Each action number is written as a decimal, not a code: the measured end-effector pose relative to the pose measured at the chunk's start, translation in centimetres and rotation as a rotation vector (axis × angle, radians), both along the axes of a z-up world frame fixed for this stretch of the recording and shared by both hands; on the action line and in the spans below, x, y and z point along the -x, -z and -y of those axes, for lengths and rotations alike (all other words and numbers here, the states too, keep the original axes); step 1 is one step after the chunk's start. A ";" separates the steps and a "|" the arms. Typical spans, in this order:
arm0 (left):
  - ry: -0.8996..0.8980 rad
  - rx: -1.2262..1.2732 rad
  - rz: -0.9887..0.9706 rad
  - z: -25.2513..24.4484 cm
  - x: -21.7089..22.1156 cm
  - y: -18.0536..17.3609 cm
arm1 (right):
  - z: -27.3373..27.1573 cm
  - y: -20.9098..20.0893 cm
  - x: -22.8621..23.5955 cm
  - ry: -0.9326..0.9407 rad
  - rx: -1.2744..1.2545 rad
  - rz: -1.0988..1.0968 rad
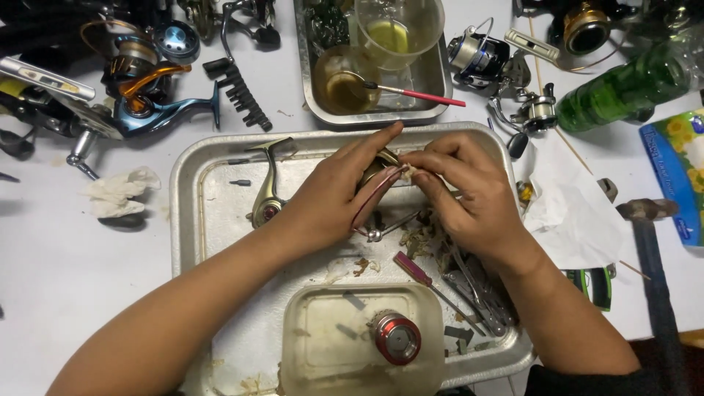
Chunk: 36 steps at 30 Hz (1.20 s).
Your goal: The person cleans the inside of a fishing reel spool using a small brush dipped in a liquid solvent. They then wipe the spool with a cloth to remove residue and debris. The task is performed over a metal tray containing other disassembled reel parts and tools.
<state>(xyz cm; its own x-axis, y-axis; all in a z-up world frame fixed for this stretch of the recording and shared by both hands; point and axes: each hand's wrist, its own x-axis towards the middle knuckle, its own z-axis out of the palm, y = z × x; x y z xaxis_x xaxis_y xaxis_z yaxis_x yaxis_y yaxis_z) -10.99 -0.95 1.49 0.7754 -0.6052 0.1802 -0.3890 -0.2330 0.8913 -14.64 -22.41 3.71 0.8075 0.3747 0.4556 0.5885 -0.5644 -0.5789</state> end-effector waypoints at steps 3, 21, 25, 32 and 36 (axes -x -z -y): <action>-0.003 -0.038 0.014 -0.1 -0.2 -0.4 | 0.3 0.4 0.0 -0.026 0.022 0.042; 0.178 -0.255 -0.211 0.3 0.1 -1.9 | -1.4 1.2 0.8 -0.052 0.181 0.487; 0.191 -0.122 -0.321 -0.2 -0.6 -3.4 | 0.8 1.3 -0.3 -0.028 0.169 0.458; 0.083 0.080 -0.213 -0.2 -1.1 -0.5 | 1.0 0.9 -0.8 0.074 -0.096 0.262; -0.002 0.084 -0.164 -0.6 -1.1 -0.7 | 0.9 1.1 -0.7 0.014 -0.036 0.338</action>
<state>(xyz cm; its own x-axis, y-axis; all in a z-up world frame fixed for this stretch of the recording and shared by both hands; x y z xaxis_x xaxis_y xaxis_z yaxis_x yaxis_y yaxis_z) -9.84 -0.37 2.19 0.7995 -0.5920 0.1017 -0.2369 -0.1552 0.9591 -13.91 -23.32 2.62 0.6132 0.3433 0.7114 0.7430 -0.5564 -0.3719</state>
